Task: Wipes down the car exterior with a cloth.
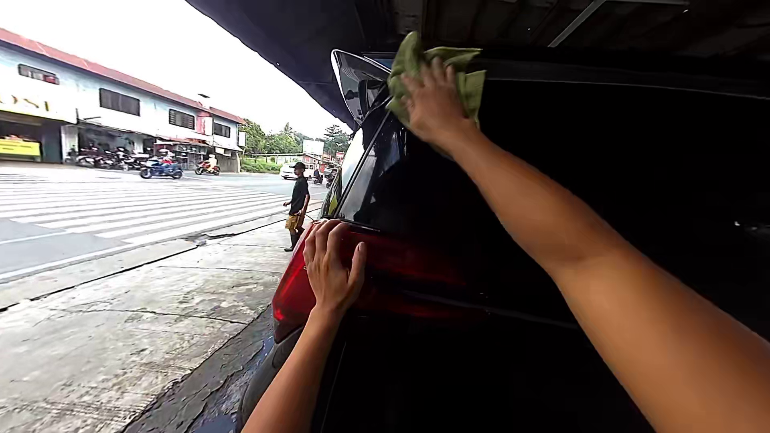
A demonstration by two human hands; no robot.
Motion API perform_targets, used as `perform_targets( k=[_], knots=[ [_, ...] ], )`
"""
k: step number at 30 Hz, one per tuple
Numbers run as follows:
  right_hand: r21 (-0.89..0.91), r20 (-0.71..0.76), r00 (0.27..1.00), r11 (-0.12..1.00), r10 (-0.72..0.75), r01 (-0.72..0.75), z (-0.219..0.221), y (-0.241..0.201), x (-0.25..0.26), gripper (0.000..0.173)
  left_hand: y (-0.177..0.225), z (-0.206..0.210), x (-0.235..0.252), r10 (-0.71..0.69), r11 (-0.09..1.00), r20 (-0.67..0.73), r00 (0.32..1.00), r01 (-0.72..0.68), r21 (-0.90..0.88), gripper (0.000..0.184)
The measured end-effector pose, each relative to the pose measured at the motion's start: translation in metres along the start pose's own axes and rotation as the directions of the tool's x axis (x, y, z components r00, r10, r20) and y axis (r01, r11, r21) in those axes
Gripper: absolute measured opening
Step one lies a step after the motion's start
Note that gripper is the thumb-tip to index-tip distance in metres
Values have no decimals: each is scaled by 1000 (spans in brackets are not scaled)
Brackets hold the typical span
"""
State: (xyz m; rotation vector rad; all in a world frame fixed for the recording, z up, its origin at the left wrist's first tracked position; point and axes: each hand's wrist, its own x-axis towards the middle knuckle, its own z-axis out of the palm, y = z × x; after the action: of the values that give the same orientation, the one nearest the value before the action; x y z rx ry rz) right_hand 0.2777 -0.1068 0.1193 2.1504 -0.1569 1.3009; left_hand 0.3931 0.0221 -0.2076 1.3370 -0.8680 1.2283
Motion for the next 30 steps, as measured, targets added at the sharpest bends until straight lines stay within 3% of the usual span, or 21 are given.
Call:
perform_targets(
  k=[2,4,6,8,10,11,13,15,17,18,19,21,23,24,25,27,29,30],
  knots=[
    [69,50,965,965,-256,253,26,-59,-64,42,-2,-2,0,17,999,4,1000,-17,-40,58],
    [201,71,886,877,-458,437,36,-94,-128,37,-6,-8,3,28,995,20,999,-26,-93,57],
    [265,54,862,839,-505,475,31,-71,-145,37,-8,-15,8,11,995,29,1000,-8,-104,56],
    [162,68,944,937,-322,308,-2,-1,-141,41,-7,-15,11,-10,997,33,999,12,-80,57],
    [23,42,999,999,33,-34,-52,98,-160,43,-5,-10,11,-11,1000,26,1000,12,-22,59],
    [-17,9,971,971,240,-240,-77,152,-189,47,-4,-7,9,-7,1000,20,1000,7,9,60],
    [-55,-119,790,791,601,-610,-116,252,-282,59,-2,-4,8,-6,998,4,1000,5,57,60],
    [-16,-233,518,529,823,-848,-132,317,-382,67,2,-2,11,-11,996,2,1000,11,85,62],
    [14,-279,319,336,906,-942,-139,321,-419,66,6,-2,10,-24,995,28,999,21,100,63],
    [22,-266,311,329,912,-944,-138,299,-408,65,8,-2,10,-25,995,32,999,22,99,63],
    [20,-229,371,386,900,-922,-135,262,-383,64,8,-2,11,-26,995,32,999,22,98,62],
    [-9,-124,645,650,754,-760,-112,156,-314,59,5,-8,9,-25,995,39,999,21,98,60],
    [-4,-102,909,914,404,-406,-61,43,-269,52,-4,-15,8,4,997,81,997,-10,76,56],
    [8,-114,969,975,220,-220,-30,-6,-254,50,-9,-12,8,27,999,101,995,-31,41,54],
    [56,-92,993,996,79,-75,-2,-47,-243,47,-14,-10,4,39,999,122,992,-40,10,52],
    [242,43,997,969,-65,53,24,-96,-236,41,-20,-4,-3,22,999,168,986,-16,-36,48],
    [440,72,987,893,-146,100,17,-91,-246,38,-1,-11,-7,-76,990,258,963,104,-96,49],
    [446,35,991,890,-126,97,8,-72,-261,40,13,-17,-4,-107,979,301,948,154,-137,51]
  ],
)
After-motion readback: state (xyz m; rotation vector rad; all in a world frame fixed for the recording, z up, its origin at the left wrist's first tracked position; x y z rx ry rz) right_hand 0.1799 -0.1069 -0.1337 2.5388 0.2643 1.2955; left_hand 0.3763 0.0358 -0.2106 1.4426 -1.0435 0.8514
